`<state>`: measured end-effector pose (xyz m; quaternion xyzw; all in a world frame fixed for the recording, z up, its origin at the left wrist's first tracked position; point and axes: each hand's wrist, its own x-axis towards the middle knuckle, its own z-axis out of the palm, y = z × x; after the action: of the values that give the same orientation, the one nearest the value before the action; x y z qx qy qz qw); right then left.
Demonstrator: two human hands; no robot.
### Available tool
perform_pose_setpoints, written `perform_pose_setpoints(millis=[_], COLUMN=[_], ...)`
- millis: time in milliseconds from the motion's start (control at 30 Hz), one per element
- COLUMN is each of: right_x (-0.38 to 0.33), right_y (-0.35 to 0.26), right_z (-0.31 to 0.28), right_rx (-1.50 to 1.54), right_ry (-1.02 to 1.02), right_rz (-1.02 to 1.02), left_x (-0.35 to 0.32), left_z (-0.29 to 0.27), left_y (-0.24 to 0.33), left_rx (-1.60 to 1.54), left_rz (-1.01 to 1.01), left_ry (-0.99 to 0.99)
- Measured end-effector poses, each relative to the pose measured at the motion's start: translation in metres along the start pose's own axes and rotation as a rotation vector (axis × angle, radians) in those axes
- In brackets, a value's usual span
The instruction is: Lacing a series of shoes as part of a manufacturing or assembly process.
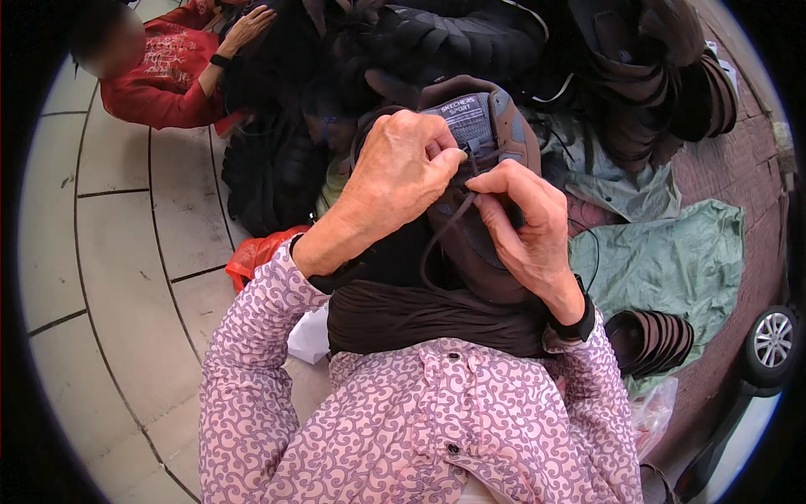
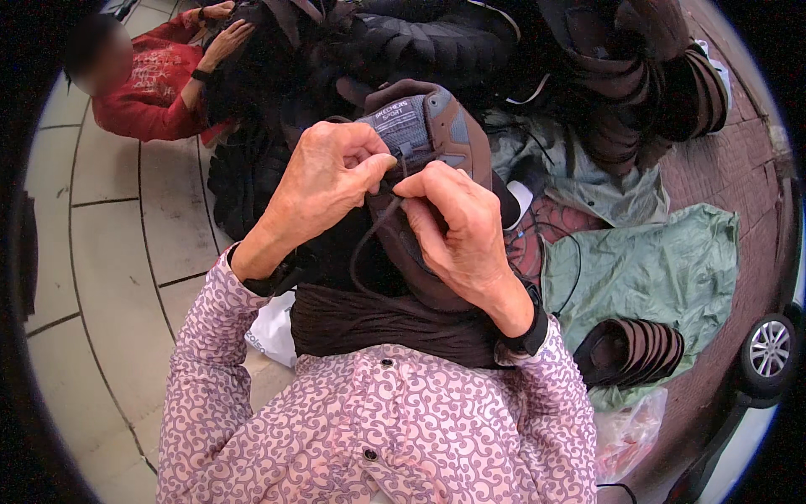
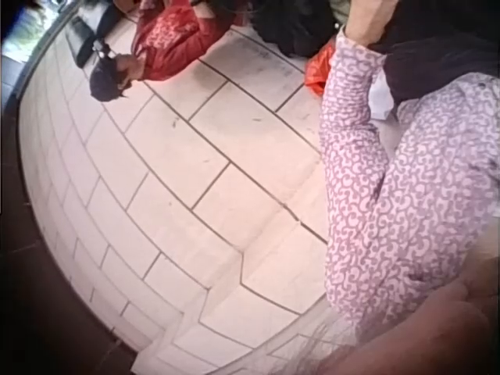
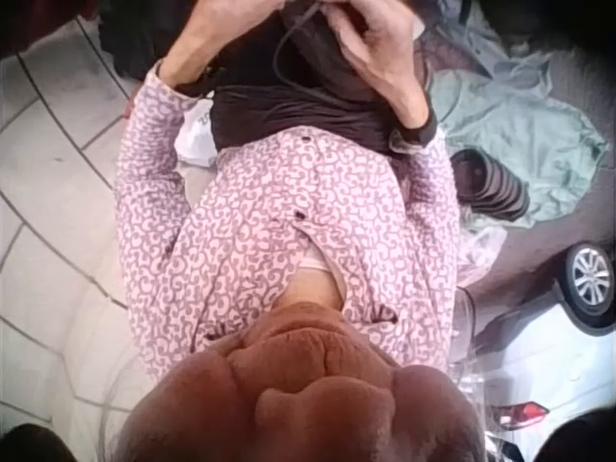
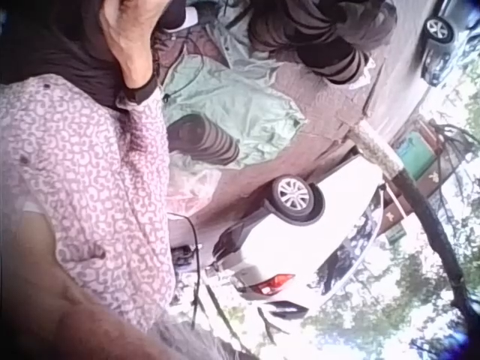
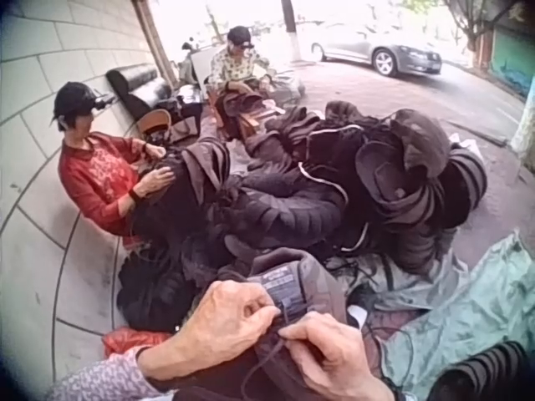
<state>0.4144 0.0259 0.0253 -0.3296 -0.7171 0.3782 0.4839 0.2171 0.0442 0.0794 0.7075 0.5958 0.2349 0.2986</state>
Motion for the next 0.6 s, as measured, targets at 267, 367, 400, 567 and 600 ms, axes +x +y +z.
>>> perform_pose_setpoints(millis=[267, 367, 400, 567, 600], right_x=[-0.001, -0.001, -0.001, -0.001, -0.001], right_y=[0.004, 0.004, 0.004, 0.006, 0.007], right_z=[0.000, 0.000, -0.001, -0.001, -0.001], right_rx=[0.012, 0.016, 0.012, 0.009, 0.015], right_ry=[-0.010, -0.005, 0.000, 0.012, 0.010], right_rz=[-0.007, 0.002, -0.008, -0.006, -0.009], left_x=[0.002, 0.005, 0.006, 0.012, 0.012], left_z=[0.001, 0.005, 0.006, 0.014, 0.014], left_y=[0.002, 0.003, 0.003, 0.007, 0.008], left_rx=[0.124, 0.187, 0.208, 0.000, 0.010], left_rz=[0.065, 0.107, 0.118, -0.021, -0.028], left_ry=[0.002, 0.042, 0.059, 0.059, 0.057])
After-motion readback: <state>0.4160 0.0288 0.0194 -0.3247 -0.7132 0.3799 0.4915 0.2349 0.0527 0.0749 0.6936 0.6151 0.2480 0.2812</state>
